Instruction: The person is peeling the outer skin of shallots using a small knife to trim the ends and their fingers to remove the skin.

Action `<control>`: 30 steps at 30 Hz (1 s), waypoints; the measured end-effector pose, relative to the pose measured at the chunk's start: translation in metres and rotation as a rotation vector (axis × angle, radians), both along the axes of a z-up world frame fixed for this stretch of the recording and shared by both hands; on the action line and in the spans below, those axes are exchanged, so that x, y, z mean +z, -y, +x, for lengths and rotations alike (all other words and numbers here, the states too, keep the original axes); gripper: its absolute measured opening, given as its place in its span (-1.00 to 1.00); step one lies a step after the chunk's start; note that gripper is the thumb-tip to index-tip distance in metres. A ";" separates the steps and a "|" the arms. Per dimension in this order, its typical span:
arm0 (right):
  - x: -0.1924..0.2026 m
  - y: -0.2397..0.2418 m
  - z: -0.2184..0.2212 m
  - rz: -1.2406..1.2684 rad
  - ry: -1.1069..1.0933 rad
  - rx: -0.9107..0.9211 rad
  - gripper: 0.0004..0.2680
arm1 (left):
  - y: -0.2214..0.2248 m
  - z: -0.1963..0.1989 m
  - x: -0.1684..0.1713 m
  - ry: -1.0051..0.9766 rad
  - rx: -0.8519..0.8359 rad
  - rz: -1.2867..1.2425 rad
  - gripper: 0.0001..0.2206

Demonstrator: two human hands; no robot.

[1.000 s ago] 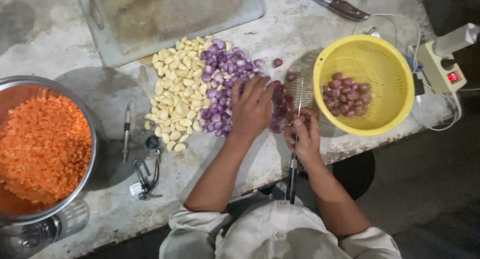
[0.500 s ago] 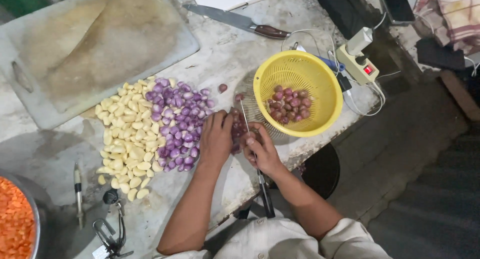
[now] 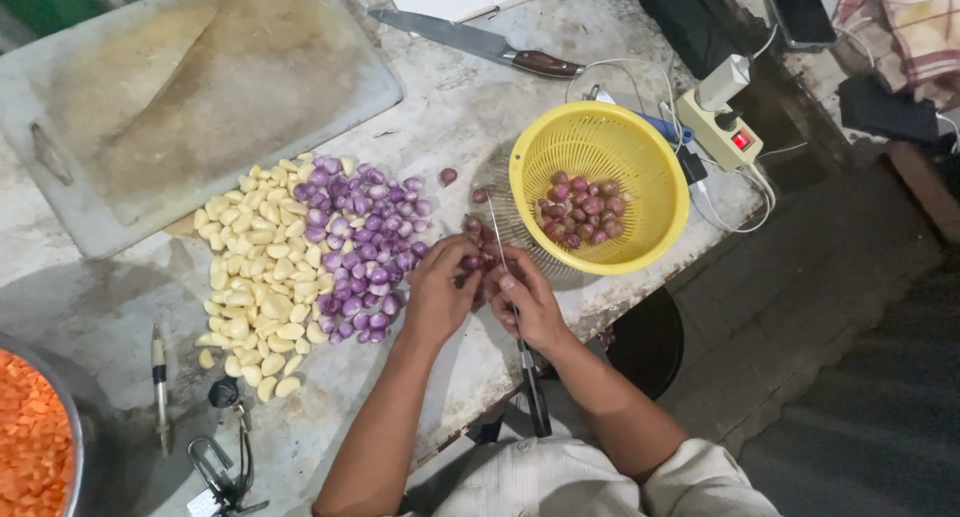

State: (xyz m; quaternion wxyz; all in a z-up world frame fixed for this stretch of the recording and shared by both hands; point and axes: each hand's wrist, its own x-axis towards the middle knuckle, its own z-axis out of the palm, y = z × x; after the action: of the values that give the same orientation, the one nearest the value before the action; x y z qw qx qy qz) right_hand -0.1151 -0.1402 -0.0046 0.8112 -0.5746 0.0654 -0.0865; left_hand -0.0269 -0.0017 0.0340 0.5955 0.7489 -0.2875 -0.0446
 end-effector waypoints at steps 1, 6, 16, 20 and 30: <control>0.000 0.001 0.001 0.000 0.002 0.000 -0.66 | 0.001 0.000 0.000 0.002 0.000 0.000 -0.73; -0.005 0.002 0.000 -0.005 -0.003 -0.026 -0.64 | 0.001 -0.003 0.010 -0.014 0.073 -0.100 -0.76; 0.003 0.000 0.000 -0.014 0.004 -0.009 -0.55 | 0.006 0.000 -0.019 -0.183 0.083 -0.470 -0.79; 0.009 -0.001 0.003 -0.040 0.025 0.044 -0.52 | 0.007 0.004 -0.024 -0.272 0.028 -0.484 -0.77; 0.000 0.000 0.002 -0.172 0.063 0.142 -0.57 | 0.006 0.004 -0.035 -0.247 0.067 -0.357 -0.77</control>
State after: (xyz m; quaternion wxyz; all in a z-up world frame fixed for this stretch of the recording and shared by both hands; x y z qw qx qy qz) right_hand -0.1135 -0.1406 -0.0051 0.7645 -0.6424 -0.0089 -0.0522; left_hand -0.0229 -0.0076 -0.0009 0.7506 0.6293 -0.1907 -0.0647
